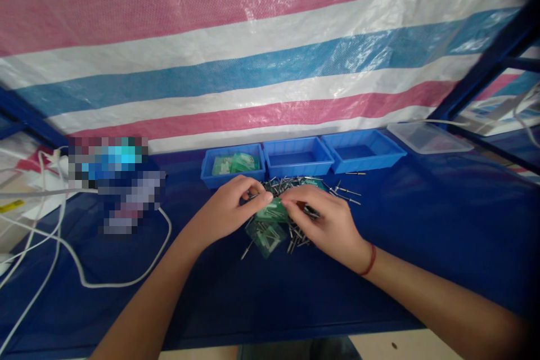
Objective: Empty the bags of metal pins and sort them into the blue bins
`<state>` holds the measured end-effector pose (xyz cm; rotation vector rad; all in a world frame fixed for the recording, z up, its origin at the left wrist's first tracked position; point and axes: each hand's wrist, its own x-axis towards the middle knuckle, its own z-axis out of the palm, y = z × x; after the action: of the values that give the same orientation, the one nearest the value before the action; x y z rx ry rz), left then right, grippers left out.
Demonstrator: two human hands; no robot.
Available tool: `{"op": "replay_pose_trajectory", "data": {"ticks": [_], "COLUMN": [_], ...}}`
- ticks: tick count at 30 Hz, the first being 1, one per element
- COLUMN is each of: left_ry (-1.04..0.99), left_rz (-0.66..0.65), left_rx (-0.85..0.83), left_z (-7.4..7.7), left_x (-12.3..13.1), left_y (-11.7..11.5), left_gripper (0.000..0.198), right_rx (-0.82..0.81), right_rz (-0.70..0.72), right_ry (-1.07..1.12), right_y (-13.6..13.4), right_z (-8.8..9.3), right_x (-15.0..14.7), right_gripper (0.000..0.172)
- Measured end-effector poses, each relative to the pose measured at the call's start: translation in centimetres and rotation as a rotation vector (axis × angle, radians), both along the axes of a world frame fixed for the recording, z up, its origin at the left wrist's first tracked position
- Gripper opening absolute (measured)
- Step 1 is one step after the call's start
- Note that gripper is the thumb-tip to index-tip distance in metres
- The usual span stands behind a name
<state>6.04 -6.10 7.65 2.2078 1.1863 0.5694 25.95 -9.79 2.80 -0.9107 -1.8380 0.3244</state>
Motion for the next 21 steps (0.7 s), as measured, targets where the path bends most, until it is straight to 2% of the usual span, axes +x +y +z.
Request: {"op": "replay_pose_trajectory", "data": {"ticks": [2,5,9,12,16,21], "left_ry": [0.010,0.038,-0.002,-0.076,-0.138,-0.195], "left_rz": [-0.005,0.001,0.002,0.009,0.020,0.097], "left_rx": [0.042,0.025,-0.058,-0.098,-0.136,-0.154], "left_z": [-0.3,-0.7,-0.9,-1.0,-1.3,-1.6], "left_x": [0.2,0.5,0.8,0.9,0.9,0.9], "left_y": [0.0,0.1,0.1,0.2,0.4,0.5], "left_gripper": [0.028,0.027,0.030,0.030,0.028,0.028], "right_rx": [-0.131,-0.320,-0.441,-0.560,-0.766,-0.801], "right_rz": [-0.061,-0.049,-0.020,-0.005,0.096,0.182], "right_ry": [0.141,0.363,0.570,0.591,0.548,0.534], "right_y": [0.3,0.7,1.1,1.2,1.4,1.5], "right_z": [0.1,0.3,0.8,1.1,0.9,0.9], "right_x": [0.2,0.5,0.5,0.7,1.4,2.0], "right_gripper": [0.007,0.011,0.018,0.027,0.031,0.027]}}
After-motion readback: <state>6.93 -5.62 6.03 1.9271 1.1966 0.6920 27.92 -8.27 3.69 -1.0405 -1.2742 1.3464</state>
